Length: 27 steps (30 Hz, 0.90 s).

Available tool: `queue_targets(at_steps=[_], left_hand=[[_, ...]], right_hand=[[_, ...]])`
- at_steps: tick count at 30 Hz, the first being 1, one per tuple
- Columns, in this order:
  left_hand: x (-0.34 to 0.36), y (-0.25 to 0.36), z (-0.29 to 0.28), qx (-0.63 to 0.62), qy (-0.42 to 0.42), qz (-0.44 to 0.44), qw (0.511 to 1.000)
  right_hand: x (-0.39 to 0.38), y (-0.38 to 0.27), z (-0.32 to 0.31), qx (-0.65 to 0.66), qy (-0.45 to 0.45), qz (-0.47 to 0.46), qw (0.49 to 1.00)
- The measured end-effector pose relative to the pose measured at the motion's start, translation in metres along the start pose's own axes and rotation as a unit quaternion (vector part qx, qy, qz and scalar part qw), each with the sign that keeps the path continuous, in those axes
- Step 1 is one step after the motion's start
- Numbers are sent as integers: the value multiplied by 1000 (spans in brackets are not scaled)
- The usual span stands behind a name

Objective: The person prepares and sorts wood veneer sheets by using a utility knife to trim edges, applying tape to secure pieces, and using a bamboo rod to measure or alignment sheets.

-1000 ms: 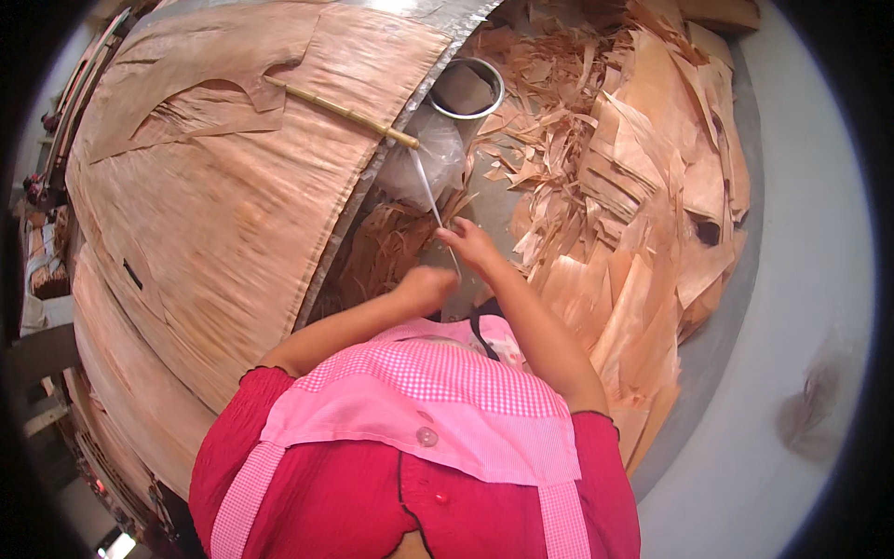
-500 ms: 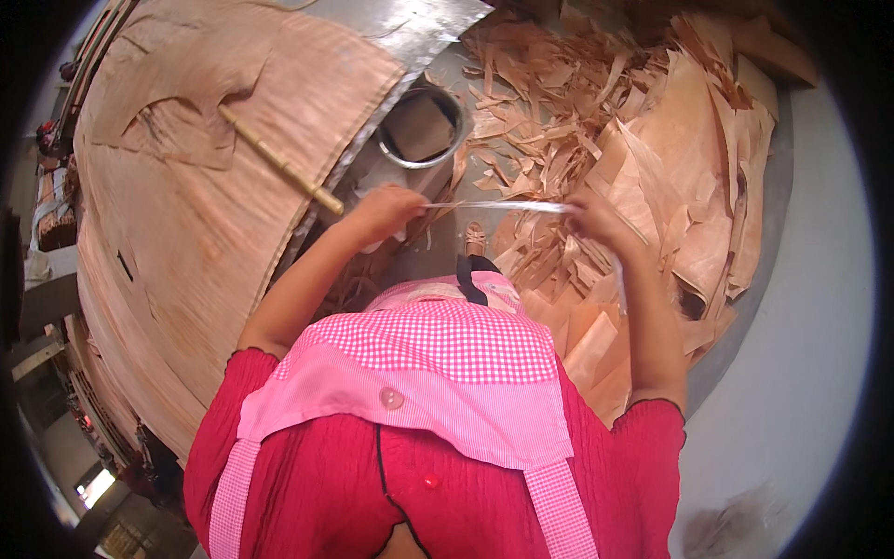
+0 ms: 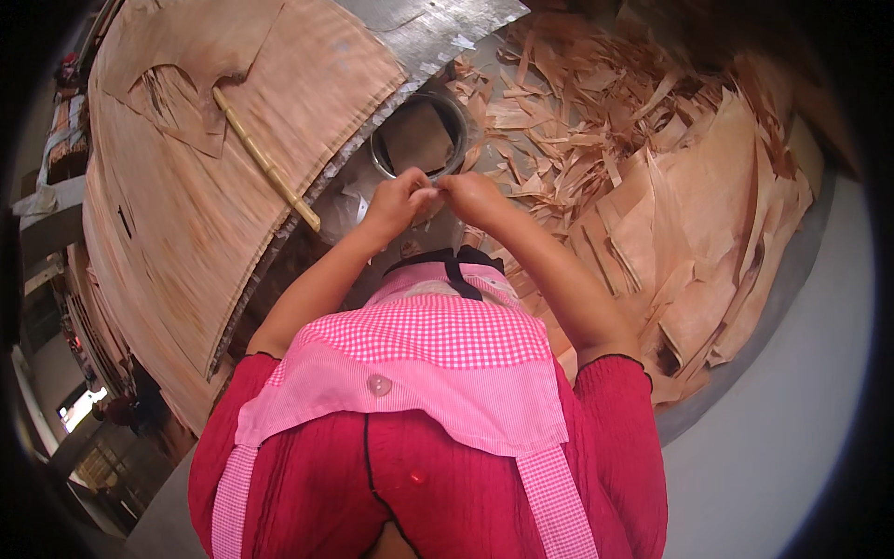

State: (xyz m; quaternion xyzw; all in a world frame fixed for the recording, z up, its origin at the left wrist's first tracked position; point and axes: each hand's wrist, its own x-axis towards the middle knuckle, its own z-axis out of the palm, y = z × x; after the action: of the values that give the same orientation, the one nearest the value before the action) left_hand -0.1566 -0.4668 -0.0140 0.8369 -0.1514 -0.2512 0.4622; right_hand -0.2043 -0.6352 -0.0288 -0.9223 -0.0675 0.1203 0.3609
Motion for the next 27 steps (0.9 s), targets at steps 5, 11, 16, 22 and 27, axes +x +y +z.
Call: queue_targets(at_steps=[5, 11, 16, 22, 27], left_hand=[[58, -11, 9, 233, 88, -33, 968], [31, -10, -6, 351, 101, -10, 931], [-98, 4, -155, 447, 301, 26, 842], [-287, -49, -261, 413, 555, -107, 715], [-417, -102, -234, 33, 399, -182, 898]], right_hand=[[32, -2, -3, -229, 93, -58, 967], [39, 2, 17, -252, 19, -111, 961], [36, -5, 22, -259, 22, -96, 961], [36, -16, 43, -319, 36, -84, 943], [18, -67, 79, -349, 144, -76, 923]])
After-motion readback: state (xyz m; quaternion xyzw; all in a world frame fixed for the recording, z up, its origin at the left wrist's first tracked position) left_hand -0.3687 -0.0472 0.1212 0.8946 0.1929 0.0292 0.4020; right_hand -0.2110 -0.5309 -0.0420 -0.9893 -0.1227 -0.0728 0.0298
